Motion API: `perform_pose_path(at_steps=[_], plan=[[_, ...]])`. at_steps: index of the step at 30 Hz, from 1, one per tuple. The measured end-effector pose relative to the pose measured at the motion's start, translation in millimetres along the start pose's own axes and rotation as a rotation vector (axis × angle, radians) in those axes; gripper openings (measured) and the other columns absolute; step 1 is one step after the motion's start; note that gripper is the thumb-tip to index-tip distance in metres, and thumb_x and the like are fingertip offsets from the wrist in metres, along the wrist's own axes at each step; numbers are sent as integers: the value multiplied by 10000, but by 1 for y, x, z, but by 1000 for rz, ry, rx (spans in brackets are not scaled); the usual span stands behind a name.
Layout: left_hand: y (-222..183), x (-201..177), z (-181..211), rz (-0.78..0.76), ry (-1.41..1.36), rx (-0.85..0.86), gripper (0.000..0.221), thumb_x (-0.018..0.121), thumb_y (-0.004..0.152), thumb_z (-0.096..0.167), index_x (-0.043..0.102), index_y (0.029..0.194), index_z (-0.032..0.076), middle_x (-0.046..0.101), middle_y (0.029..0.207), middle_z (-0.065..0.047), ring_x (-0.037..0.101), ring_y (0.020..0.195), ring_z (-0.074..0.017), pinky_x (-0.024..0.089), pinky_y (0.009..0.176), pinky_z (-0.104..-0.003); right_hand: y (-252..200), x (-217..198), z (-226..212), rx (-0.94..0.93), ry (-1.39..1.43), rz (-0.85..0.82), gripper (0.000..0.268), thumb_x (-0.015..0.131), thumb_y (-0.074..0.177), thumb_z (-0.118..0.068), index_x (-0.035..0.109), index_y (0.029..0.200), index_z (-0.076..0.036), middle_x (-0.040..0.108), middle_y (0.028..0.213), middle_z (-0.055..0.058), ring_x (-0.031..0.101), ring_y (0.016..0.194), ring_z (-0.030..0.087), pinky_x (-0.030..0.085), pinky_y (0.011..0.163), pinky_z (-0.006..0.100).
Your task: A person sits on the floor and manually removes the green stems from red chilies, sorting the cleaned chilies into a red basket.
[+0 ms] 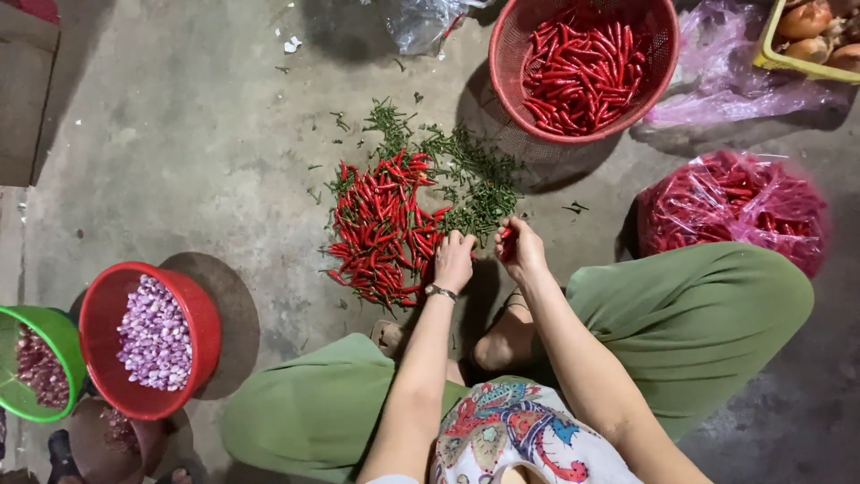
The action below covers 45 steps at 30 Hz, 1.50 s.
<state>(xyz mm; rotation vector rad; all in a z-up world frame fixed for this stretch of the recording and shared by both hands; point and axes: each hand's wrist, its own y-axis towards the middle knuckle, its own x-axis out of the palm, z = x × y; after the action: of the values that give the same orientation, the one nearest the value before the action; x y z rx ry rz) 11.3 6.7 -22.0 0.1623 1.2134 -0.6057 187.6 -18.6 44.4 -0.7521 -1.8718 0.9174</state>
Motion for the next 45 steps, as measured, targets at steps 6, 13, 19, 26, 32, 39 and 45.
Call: perform_pose_path(at_steps=[6,13,19,26,32,39,45], plan=[[-9,8,9,137,-265,-162,204,735,865,107,624,1032,143,543,1071,-62,589,1098,-343,527,950,-442,42,-33,44,-222,-383,101,162,731,882,-164,625,980,-91,584,696,48,627,556,170,491,428,274],[-17,14,25,103,-890,-283,194,607,949,58,693,1085,166,767,895,-101,741,832,-234,587,770,-345,50,-32,54,-315,-614,131,217,792,870,-282,696,929,-96,568,606,61,564,446,177,435,341,265],[-26,18,17,64,-858,-292,156,647,988,225,715,900,116,713,726,-96,629,741,-108,535,703,-349,32,-18,50,-392,-704,120,220,706,950,-314,687,894,-103,545,583,26,525,456,117,416,375,236],[-13,-68,62,89,-1021,-143,152,591,993,122,720,913,128,719,698,-65,682,696,-156,553,716,-310,-12,13,26,20,-252,15,244,524,1051,-290,576,914,-95,435,620,-31,453,459,75,375,404,179],[-16,-39,-43,240,-439,-548,318,736,904,373,670,1019,83,718,1026,-160,712,975,-362,572,827,-474,7,0,28,47,-199,-94,118,518,1052,-236,512,1025,-121,642,805,46,692,634,166,508,529,244],[-18,13,-48,250,-235,-564,313,792,832,305,635,1000,92,629,1011,-122,685,984,-377,566,832,-489,-4,2,56,-160,-533,-123,228,734,937,-242,558,974,-102,478,623,26,488,464,146,372,345,265],[-26,-21,-21,160,-643,-474,239,764,911,305,744,1103,164,747,1019,-121,707,1055,-350,585,883,-466,47,-16,77,-388,-898,-131,345,911,756,-283,754,1021,-127,617,625,16,524,471,105,404,424,238]])
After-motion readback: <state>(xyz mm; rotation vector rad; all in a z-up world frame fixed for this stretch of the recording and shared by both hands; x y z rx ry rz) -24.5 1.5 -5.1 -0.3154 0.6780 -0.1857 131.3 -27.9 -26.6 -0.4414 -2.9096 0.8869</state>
